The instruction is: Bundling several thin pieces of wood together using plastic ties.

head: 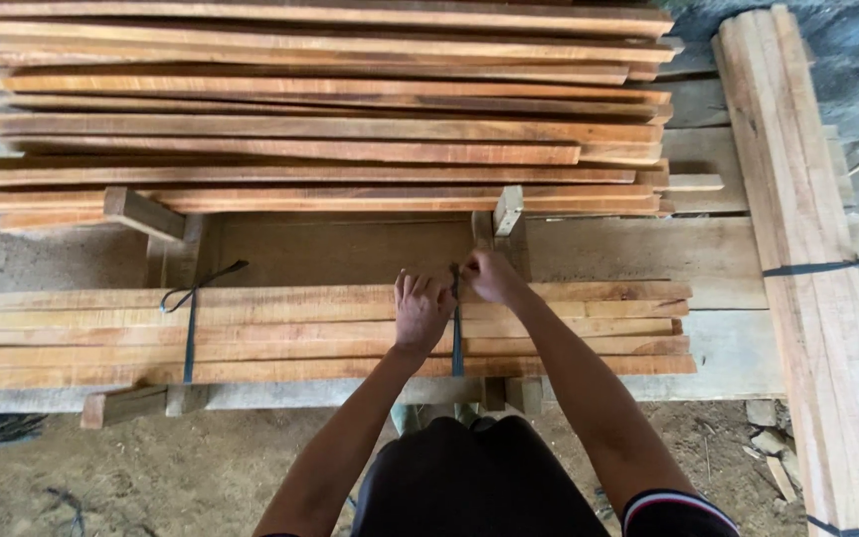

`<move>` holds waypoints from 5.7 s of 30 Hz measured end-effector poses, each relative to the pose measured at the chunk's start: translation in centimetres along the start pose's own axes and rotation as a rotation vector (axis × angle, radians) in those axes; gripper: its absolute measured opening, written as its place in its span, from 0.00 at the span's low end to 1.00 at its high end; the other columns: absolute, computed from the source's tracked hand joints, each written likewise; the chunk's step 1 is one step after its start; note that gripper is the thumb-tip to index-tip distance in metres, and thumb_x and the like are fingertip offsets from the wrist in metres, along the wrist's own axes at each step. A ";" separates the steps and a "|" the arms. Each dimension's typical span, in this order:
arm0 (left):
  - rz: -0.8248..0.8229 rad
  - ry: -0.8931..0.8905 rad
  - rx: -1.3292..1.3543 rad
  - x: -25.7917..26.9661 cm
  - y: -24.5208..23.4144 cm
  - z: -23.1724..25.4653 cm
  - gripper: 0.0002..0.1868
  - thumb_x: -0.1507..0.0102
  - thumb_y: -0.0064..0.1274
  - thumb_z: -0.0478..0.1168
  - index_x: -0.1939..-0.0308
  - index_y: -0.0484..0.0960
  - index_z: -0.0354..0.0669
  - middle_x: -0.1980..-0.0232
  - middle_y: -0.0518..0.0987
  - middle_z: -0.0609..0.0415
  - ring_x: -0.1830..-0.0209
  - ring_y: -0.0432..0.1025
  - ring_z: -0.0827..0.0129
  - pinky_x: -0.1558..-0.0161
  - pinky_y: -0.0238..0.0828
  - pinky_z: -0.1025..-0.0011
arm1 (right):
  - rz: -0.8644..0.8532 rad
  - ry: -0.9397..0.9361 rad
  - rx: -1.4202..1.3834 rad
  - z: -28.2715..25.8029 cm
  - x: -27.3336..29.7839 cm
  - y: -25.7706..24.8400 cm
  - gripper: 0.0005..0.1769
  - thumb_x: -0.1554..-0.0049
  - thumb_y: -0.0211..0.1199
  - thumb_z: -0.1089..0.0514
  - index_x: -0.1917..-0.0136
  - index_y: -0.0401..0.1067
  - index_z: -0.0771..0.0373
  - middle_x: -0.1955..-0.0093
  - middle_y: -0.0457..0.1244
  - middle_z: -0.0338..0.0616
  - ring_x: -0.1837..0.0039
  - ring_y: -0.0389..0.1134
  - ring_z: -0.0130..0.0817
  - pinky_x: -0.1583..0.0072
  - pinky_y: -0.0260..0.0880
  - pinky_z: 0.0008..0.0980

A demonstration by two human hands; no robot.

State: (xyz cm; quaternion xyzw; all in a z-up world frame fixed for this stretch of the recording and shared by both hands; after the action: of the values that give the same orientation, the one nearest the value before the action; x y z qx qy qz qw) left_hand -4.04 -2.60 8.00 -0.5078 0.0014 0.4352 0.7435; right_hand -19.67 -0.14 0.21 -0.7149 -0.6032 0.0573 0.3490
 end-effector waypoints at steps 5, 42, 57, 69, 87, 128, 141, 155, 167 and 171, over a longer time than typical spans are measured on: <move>-0.080 -0.433 0.272 2.6 6.7 -5.9 0.20 0.37 0.54 0.57 0.72 0.79 0.47 0.57 0.77 0.51 0.41 0.66 0.51 0.26 0.46 0.46 | 0.238 -0.011 -0.297 0.7 0.5 -2.2 0.05 0.47 0.69 0.57 0.58 0.78 0.60 0.61 0.70 0.45 0.57 0.72 0.38 0.51 0.72 0.39; -0.132 -0.064 0.127 1.4 3.9 -1.1 0.13 0.33 0.38 0.48 0.71 0.71 0.54 0.63 0.67 0.56 0.58 0.64 0.58 0.45 0.53 0.57 | 0.301 0.523 0.026 10.7 -10.8 6.0 0.15 0.56 0.67 0.46 0.73 0.77 0.60 0.67 0.68 0.53 0.57 0.74 0.60 0.57 0.72 0.57; -0.077 0.026 0.260 2.3 2.4 -1.5 0.04 0.41 0.50 0.40 0.71 0.74 0.50 0.63 0.69 0.55 0.58 0.65 0.58 0.49 0.58 0.62 | 0.552 0.402 0.132 -0.1 -3.7 0.9 0.27 0.46 0.51 0.48 0.59 0.79 0.75 0.61 0.68 0.68 0.52 0.73 0.69 0.52 0.74 0.65; 0.117 0.328 -0.117 3.7 -8.9 -10.8 0.26 0.43 0.59 0.47 0.42 0.76 0.45 0.43 0.74 0.45 0.43 0.72 0.50 0.36 0.67 0.49 | 0.924 -0.137 0.738 -8.0 4.6 4.1 0.16 0.36 0.54 0.50 0.47 0.77 0.61 0.56 0.71 0.48 0.46 0.72 0.44 0.40 0.67 0.45; -0.208 -0.195 -0.399 10.4 -19.1 -22.5 0.31 0.29 0.37 0.63 0.23 0.65 0.66 0.19 0.61 0.52 0.18 0.53 0.55 0.21 0.44 0.47 | 0.359 0.027 0.716 -9.8 11.0 6.5 0.37 0.31 0.33 0.35 0.15 0.44 0.48 0.14 0.38 0.60 0.14 0.35 0.53 0.18 0.27 0.54; -0.184 0.339 -0.525 13.1 -18.8 -20.9 0.70 0.58 0.36 0.92 0.20 0.54 0.59 0.17 0.52 0.43 0.19 0.46 0.36 0.32 0.43 0.22 | 0.866 -0.194 0.894 -10.8 14.6 8.6 0.38 0.46 0.62 0.43 0.24 0.68 0.51 0.24 0.61 0.56 0.24 0.61 0.56 0.26 0.59 0.61; -0.031 0.341 -0.620 13.6 -17.8 -21.7 0.55 0.48 0.60 0.43 0.19 0.53 0.67 0.16 0.53 0.52 0.18 0.48 0.39 0.35 0.45 0.17 | 0.556 -0.316 1.134 -8.4 13.7 11.4 0.76 0.72 0.80 0.49 0.16 0.46 0.57 0.16 0.44 0.58 0.18 0.45 0.68 0.24 0.44 0.72; -0.694 0.105 -0.481 12.7 -16.5 -23.1 0.67 0.45 0.66 0.32 0.17 0.33 0.73 0.14 0.38 0.55 0.16 0.35 0.42 0.31 0.34 0.19 | 0.216 -0.034 1.100 -8.2 12.7 10.3 0.66 0.55 0.72 0.52 0.15 0.36 0.52 0.13 0.34 0.55 0.16 0.36 0.64 0.22 0.39 0.69; -1.056 -0.033 -0.471 0.8 -16.8 -26.8 0.48 0.44 0.64 0.52 0.22 0.58 0.80 0.31 0.76 0.53 0.29 0.69 0.50 0.33 0.63 0.40 | -0.221 0.199 0.838 -16.5 8.0 1.1 0.39 0.53 0.71 0.58 0.28 0.68 0.55 0.34 0.69 0.50 0.33 0.69 0.57 0.33 0.67 0.60; -0.879 0.024 -0.492 -1.9 -16.6 -31.1 0.34 0.44 0.61 0.59 0.32 0.74 0.70 0.40 0.83 0.56 0.35 0.76 0.58 0.36 0.69 0.50 | -0.126 0.228 0.800 -11.4 4.2 -1.4 0.28 0.47 0.70 0.47 0.34 0.72 0.51 0.39 0.72 0.46 0.35 0.72 0.50 0.33 0.68 0.54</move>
State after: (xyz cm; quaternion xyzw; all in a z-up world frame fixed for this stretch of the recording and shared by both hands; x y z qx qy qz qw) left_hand 19.23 -29.16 6.28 -0.6254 -0.3067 0.0627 0.7147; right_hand -13.97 -1.20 10.99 -0.4863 -0.5336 0.1862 0.6664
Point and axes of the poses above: each hand's wrist, its own x-axis away from the middle knuckle, its own y-axis out of the palm, z = x × y, the point moved 9 cm from there along -x, towards the middle knuckle
